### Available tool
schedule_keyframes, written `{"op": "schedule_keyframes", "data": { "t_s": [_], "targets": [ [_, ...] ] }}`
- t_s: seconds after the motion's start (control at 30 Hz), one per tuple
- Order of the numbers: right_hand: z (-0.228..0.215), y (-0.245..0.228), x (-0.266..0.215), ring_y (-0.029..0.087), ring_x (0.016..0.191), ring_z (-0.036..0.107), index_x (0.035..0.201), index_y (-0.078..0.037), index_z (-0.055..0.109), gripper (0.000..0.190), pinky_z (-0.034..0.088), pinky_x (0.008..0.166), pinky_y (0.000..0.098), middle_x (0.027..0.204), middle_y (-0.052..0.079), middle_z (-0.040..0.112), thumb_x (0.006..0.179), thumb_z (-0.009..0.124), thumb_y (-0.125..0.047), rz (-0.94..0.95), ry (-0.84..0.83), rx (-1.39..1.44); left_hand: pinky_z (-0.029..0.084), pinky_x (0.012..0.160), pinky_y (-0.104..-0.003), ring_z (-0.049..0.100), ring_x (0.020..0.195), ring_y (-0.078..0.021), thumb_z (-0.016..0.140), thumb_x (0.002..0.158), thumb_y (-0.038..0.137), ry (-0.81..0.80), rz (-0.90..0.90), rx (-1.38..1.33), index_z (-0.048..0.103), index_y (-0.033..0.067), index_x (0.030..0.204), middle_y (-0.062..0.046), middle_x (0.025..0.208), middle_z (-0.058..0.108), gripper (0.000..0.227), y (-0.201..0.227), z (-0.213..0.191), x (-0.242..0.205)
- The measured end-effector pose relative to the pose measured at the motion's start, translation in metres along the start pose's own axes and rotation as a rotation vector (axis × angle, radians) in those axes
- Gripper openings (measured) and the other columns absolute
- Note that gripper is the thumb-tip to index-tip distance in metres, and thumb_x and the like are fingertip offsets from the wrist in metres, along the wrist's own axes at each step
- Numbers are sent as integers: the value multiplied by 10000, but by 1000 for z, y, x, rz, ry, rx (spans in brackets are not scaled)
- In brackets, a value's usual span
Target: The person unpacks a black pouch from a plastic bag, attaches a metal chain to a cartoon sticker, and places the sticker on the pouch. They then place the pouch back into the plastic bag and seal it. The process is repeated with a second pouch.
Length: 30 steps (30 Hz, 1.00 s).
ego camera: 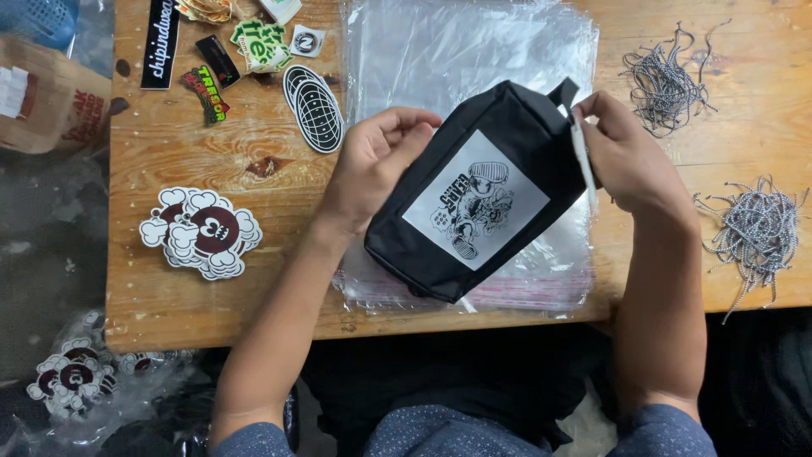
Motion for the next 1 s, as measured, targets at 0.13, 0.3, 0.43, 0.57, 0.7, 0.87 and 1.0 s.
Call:
{"op": "schedule_keyframes", "data": {
  "t_s": [0.13, 0.3, 0.43, 0.57, 0.7, 0.87, 1.0],
  "targets": [
    [1, 53, 42, 15, 660, 396, 890, -188, 496, 190, 284, 584, 190, 757, -89, 464, 977, 561, -32, -335, -140, 544, 537, 638, -287, 662, 885, -191, 635, 961, 386, -221, -179, -422, 628, -17, 1287, -80, 966, 688, 518, -2, -24, 7],
    [-1, 51, 43, 85, 647, 480, 963, -159, 464, 174, 336, 563, 247, 748, -31, 530, 983, 548, -8, -421, -55, 438, 506, 999, -715, 627, 1271, -409, 433, 919, 731, -521, -439, -666, 477, 90, 1499, -209, 1439, 596, 866, -12, -26, 0],
    [19, 37, 38, 128, 640, 531, 1006, -142, 444, 177, 367, 550, 282, 742, 5, 570, 986, 540, 6, -463, 12, 379, 378, 1159, -690, 426, 1459, -498, 476, 937, 785, -729, -128, -761, 557, 223, 1506, -259, 1575, 461, 804, -14, -6, 3],
    [57, 21, 20, 193, 629, 606, 1070, -116, 414, 200, 414, 532, 335, 734, 59, 629, 990, 527, 28, -516, 89, 287, 410, 1127, -683, 456, 1400, -418, 822, 895, 453, -305, 85, -413, 195, 308, 1524, -208, 1505, 367, 900, -49, 1, 15],
    [79, 23, 8, 259, 618, 681, 1134, -90, 384, 237, 460, 513, 388, 725, 113, 687, 995, 515, 49, -567, 141, 178, 631, 913, -491, 632, 1182, -331, 792, 935, 166, 174, 149, -76, 104, 216, 1526, -150, 1354, 348, 909, -66, -3, 26],
    [44, 32, 19, 228, 618, 677, 1133, -68, 483, 111, 496, 471, 338, 704, 37, 672, 1087, 469, 32, -640, 171, -13, 650, 945, -517, 533, 1309, -303, 757, 952, 93, 203, 197, -80, 36, 217, 1594, -118, 1515, 241, 974, -86, -38, 55],
    [6, 17, -15, 138, 557, 415, 1119, -54, 440, 70, 348, 508, 278, 644, 53, 433, 1105, 438, -122, -630, -215, 157, 327, 1227, -343, 471, 1359, -223, 727, 909, 160, 424, 335, 132, 290, 35, 1424, -180, 1463, 448, 687, -51, -19, 47]
  ]
}}
Point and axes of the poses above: each hand's wrist, its own x-axis towards the middle knuckle, its own z-axis out of the palm, y = z × x, the point moved 2 cm from there along x, towards the middle knuckle
